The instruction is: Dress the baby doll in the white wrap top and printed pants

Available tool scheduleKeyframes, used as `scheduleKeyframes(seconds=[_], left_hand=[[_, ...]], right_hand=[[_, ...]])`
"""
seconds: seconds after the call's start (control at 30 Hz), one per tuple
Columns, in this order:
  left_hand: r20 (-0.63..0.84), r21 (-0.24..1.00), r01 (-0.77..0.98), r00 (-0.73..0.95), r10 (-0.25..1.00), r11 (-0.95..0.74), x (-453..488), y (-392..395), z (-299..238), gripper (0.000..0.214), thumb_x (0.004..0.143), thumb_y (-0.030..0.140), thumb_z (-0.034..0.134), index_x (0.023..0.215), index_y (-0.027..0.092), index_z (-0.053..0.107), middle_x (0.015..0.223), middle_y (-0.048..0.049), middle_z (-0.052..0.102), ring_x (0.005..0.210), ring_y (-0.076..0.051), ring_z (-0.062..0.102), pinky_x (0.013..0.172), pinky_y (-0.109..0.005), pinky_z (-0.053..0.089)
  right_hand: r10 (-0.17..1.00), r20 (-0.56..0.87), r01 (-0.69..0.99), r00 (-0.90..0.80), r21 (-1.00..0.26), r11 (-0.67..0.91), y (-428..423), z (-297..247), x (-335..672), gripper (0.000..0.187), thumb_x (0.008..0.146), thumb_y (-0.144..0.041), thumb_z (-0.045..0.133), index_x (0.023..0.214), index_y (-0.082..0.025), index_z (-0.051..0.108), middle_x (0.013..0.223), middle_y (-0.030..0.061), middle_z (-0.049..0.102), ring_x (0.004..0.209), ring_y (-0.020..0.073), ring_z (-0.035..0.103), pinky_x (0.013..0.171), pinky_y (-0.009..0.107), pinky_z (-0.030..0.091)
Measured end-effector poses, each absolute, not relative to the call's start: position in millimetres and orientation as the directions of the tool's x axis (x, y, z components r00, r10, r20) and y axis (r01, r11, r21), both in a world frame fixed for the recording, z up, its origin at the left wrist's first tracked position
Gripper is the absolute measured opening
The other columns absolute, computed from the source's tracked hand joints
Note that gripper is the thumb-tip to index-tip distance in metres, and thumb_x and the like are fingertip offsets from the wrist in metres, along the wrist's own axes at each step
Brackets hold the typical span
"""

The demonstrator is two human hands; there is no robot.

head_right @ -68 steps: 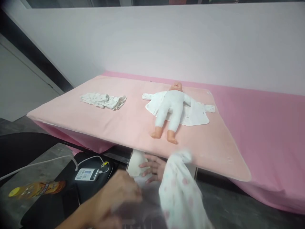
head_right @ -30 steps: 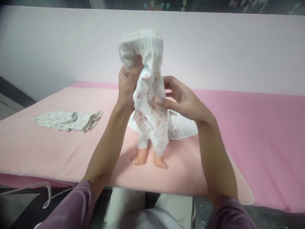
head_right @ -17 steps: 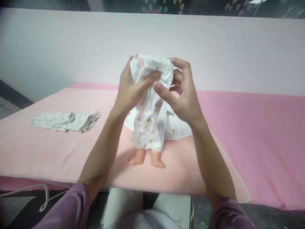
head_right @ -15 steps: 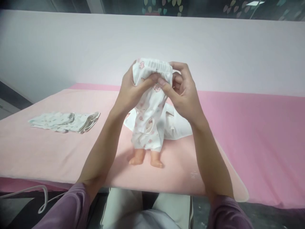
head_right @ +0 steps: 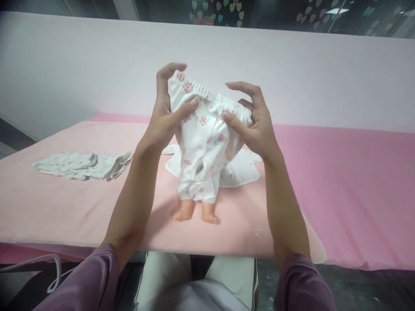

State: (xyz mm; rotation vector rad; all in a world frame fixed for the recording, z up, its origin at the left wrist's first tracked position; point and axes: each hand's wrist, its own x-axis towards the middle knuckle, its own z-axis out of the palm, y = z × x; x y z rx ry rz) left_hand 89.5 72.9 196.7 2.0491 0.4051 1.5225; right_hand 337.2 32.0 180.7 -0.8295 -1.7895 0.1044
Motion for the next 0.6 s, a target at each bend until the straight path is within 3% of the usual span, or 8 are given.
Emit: scheduleKeyframes(seconds=[0.07,0.13,0.27,0.43,0.6], left_hand=[[0.822,0.467,0.026,0.356,0.445,-0.884,86.6,65.8,202.4,0.047,0.100,0.049,0.075,0.142,0.034,0.061,0.149,-0.0044,0.063,0.141,-0.028,0.063,0.122,-0.044,0.049],[0.815,0.417,0.109,0.394,0.424,-0.902,86.3,60.9,204.9,0.040,0.100,0.056,0.071,0.131,0.030,0.069,0.138,-0.0052,0.069,0.137,-0.030,0.065,0.119,-0.047,0.052],[0.780,0.451,0.227,0.370,0.505,-0.863,90.7,57.1,202.8,0.047,0.093,0.064,0.077,0.126,0.031,0.071,0.128,-0.0067,0.072,0.130,-0.030,0.068,0.104,-0.043,0.058],[0.698,0.481,0.314,0.428,0.574,-0.819,96.4,64.5,193.5,0.038,0.097,0.057,0.073,0.123,0.028,0.072,0.125,-0.0067,0.076,0.114,-0.024,0.070,0.090,-0.035,0.056],[0.646,0.474,0.386,0.458,0.611,-0.791,98.2,80.5,179.2,0.024,0.097,0.045,0.074,0.114,0.028,0.072,0.111,-0.0041,0.077,0.096,-0.021,0.069,0.079,-0.034,0.053]], right_hand=[[0.563,0.813,0.488,-0.151,-0.434,0.758,26.5,185.9,339.2,0.046,0.099,-0.066,0.071,0.132,-0.034,0.065,0.138,0.0064,0.067,0.131,0.0321,0.065,0.106,0.051,0.060],[0.576,0.799,0.492,-0.174,-0.436,0.754,19.4,191.0,341.5,0.040,0.097,-0.065,0.073,0.120,-0.032,0.070,0.126,0.0058,0.072,0.124,0.0313,0.068,0.104,0.050,0.060],[0.684,0.713,0.580,-0.156,-0.494,0.647,6.3,197.6,348.6,0.043,0.091,-0.065,0.081,0.115,-0.031,0.072,0.118,0.0068,0.075,0.117,0.0315,0.070,0.096,0.047,0.061],[0.811,0.574,0.685,-0.114,-0.546,0.482,9.6,195.2,362.9,0.054,0.079,-0.069,0.088,0.110,-0.027,0.072,0.113,0.0079,0.076,0.108,0.0320,0.072,0.081,0.042,0.059],[0.884,0.459,0.733,-0.092,-0.569,0.373,19.5,188.9,374.1,0.056,0.072,-0.070,0.092,0.101,-0.026,0.073,0.102,0.0081,0.077,0.091,0.0300,0.072,0.069,0.039,0.055]])
